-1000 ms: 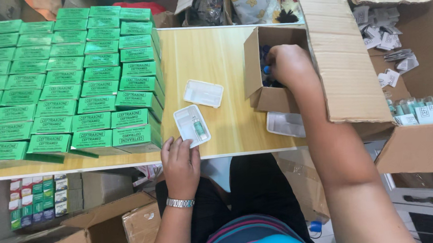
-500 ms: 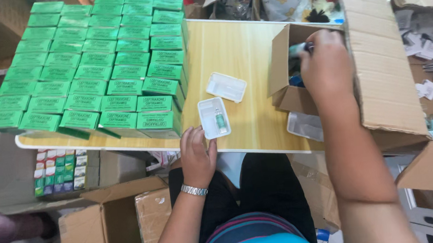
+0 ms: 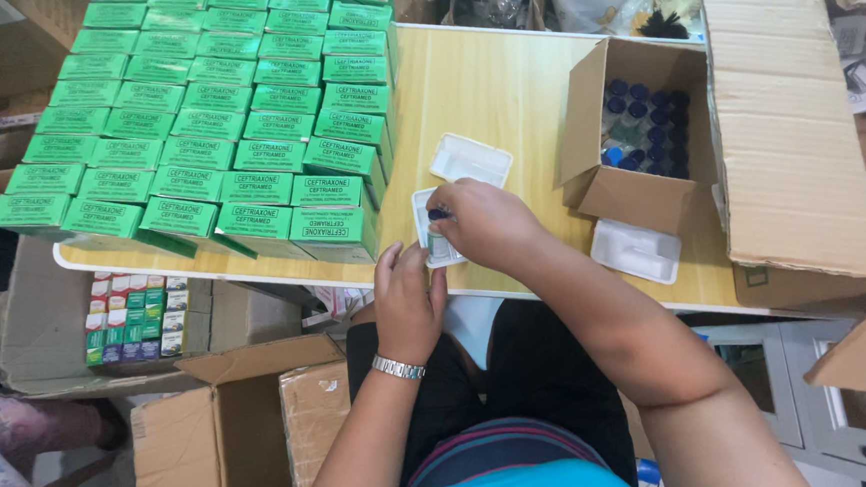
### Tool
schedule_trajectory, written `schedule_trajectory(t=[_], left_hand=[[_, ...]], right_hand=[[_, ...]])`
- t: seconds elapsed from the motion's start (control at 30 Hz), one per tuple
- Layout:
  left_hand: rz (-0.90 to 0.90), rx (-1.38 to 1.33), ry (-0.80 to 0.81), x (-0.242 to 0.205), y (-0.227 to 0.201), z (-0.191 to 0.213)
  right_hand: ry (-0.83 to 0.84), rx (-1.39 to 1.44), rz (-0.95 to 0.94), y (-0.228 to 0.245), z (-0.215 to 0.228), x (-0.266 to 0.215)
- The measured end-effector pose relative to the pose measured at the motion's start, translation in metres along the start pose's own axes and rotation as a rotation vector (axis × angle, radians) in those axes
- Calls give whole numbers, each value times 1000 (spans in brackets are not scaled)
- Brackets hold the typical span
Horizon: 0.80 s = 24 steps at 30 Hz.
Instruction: The person sits on the floor and packs small vials and paper inserts into white plastic containers, then places the containers into green medicine boxes. The person repeatedly opens boxes, inserts contents, closes the boxes, and stacks them on a nearby table.
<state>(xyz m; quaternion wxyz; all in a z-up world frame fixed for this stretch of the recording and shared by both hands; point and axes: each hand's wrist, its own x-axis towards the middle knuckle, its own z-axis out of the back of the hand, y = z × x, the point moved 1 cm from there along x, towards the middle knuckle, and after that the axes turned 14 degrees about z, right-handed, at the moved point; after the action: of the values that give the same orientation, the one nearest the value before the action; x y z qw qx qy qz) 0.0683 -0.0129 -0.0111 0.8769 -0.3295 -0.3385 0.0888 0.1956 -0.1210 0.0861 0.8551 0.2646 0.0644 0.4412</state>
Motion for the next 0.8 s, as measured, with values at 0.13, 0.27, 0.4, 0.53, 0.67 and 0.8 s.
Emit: schedule_trajectory(t=[0.13,0.27,0.4,0.53,0.67,0.8], left_hand=[[35,76,42,3,-4,2],[56,104,51,4,-7,4],[56,123,59,5,-8,5],[46,140,48,2,-6,2],[27,168,67,1,0,1],[-11,159,79,3,0,1]], right_hand=[[77,-1,-106,-5,-4,7],[-3,-34,-41,-4,-11,2],[-137,-59,42,-6,-15,-9],[-400,132,70,-20,-1,-22],[-471,499,-20,-22,7,-36],[-332,501,130,-1,33,-104]])
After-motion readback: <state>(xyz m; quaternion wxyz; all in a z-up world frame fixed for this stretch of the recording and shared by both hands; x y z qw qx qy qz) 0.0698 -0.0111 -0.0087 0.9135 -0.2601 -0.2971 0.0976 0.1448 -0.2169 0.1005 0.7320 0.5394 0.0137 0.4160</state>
